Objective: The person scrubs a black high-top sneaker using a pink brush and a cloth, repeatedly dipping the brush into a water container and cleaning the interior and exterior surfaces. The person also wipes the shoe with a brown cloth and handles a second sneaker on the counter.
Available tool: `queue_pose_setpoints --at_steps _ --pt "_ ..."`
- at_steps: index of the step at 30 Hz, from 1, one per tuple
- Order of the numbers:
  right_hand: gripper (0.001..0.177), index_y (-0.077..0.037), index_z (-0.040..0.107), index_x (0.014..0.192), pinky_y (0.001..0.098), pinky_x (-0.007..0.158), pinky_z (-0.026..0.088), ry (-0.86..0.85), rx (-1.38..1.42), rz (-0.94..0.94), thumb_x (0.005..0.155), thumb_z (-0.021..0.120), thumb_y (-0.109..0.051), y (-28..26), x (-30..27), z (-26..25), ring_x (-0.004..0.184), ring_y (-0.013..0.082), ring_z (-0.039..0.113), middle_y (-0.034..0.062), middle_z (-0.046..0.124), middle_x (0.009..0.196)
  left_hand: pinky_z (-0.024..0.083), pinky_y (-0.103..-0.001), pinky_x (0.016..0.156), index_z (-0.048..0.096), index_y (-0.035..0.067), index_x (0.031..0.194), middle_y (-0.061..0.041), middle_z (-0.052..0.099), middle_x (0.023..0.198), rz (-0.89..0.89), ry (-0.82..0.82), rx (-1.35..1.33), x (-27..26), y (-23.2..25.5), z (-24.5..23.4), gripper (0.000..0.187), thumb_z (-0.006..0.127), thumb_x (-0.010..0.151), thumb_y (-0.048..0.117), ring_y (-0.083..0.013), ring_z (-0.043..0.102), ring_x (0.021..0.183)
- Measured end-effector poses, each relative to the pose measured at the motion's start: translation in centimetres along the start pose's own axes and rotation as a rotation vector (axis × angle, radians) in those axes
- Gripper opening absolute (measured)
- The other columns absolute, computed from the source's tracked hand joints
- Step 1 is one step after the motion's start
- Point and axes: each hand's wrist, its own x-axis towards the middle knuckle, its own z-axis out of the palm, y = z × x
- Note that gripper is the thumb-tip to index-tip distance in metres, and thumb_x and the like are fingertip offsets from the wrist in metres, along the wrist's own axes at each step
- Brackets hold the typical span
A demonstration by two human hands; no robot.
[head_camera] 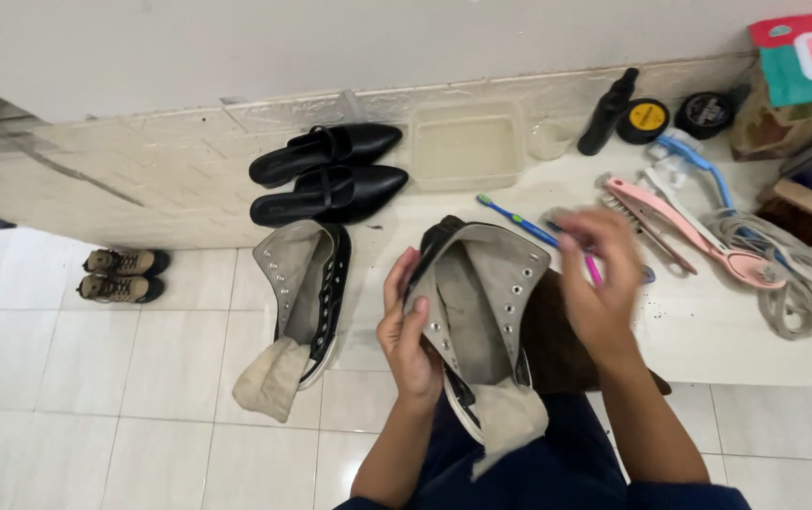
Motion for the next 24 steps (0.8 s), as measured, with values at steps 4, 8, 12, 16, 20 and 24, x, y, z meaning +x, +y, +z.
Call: queue_pose_setpoints --at_steps 4,8,12,16,20,24 --pt "0.022 -0.007 0.075 0.098 0.0359 0.072 0.056 -0.024 -0.138 -0.350 0.078 0.070 0.002 -5.7 -2.3 -0.3 0.079 0.0268 0.066 0.0085 0.069 0.093 0.031 -0.049 0.112 0.070 -0.005 0.106 -0.025 0.048 0.140 0.012 -0.062 0.013 -0.5 -0.9 0.5 0.024 0.062 0.088 0.007 -0.0355 0.043 0.135" --pt "0.022 -0.005 0.072 0.100 0.0309 0.070 0.057 -0.159 -0.385 -0.425 0.085 0.061 0.007 -5.5 -2.0 1.3 0.077 0.0240 0.067 0.0089 0.067 0.091 0.031 -0.051 0.112 0.071 -0.005 0.100 -0.026 0.044 0.143 0.045 -0.105 0.046 -1.6 -1.1 1.7 0.020 0.063 0.087 0.008 -0.0381 0.041 0.137" --pt "0.014 0.000 0.065 0.094 0.0430 0.060 0.053 -0.363 -0.612 -0.135 0.082 0.059 -0.001 -1.2 -2.8 2.9 0.074 0.0365 0.065 0.0181 0.062 0.086 0.032 -0.052 0.117 0.070 -0.002 0.091 -0.024 0.042 0.144 0.070 -0.190 0.023 -2.7 -0.6 2.5 0.013 0.060 0.088 0.007 -0.0392 0.041 0.138" --pt "0.008 -0.004 0.056 0.063 0.0450 0.041 0.041 -0.331 -0.507 -0.079 0.067 0.058 0.002 2.8 -2.9 3.3 0.049 0.0364 0.056 0.0166 0.060 0.061 0.033 -0.051 0.117 0.061 -0.001 0.071 -0.025 0.043 0.143 0.084 -0.282 0.094 -3.9 -0.6 3.0 0.020 0.054 0.088 0.005 -0.0387 0.042 0.138" --pt "0.003 -0.004 0.058 0.067 0.0443 0.040 0.042 -0.320 -0.578 -0.016 0.069 0.060 -0.003 2.9 -3.4 2.6 0.052 0.0359 0.059 0.0150 0.061 0.066 0.032 -0.052 0.118 0.062 0.000 0.073 -0.025 0.043 0.144 0.068 -0.274 0.032 -4.3 -1.8 3.5 0.021 0.055 0.091 0.007 -0.0405 0.043 0.138" --pt "0.006 -0.005 0.060 0.078 0.0477 0.044 0.046 -0.310 -0.645 0.030 0.078 0.061 -0.011 3.0 -3.7 1.7 0.057 0.0393 0.061 0.0156 0.062 0.070 0.035 -0.054 0.116 0.068 -0.001 0.083 -0.021 0.042 0.146 -0.013 -0.268 -0.069 -4.5 -2.8 3.9 0.016 0.059 0.092 0.008 -0.0426 0.045 0.137"
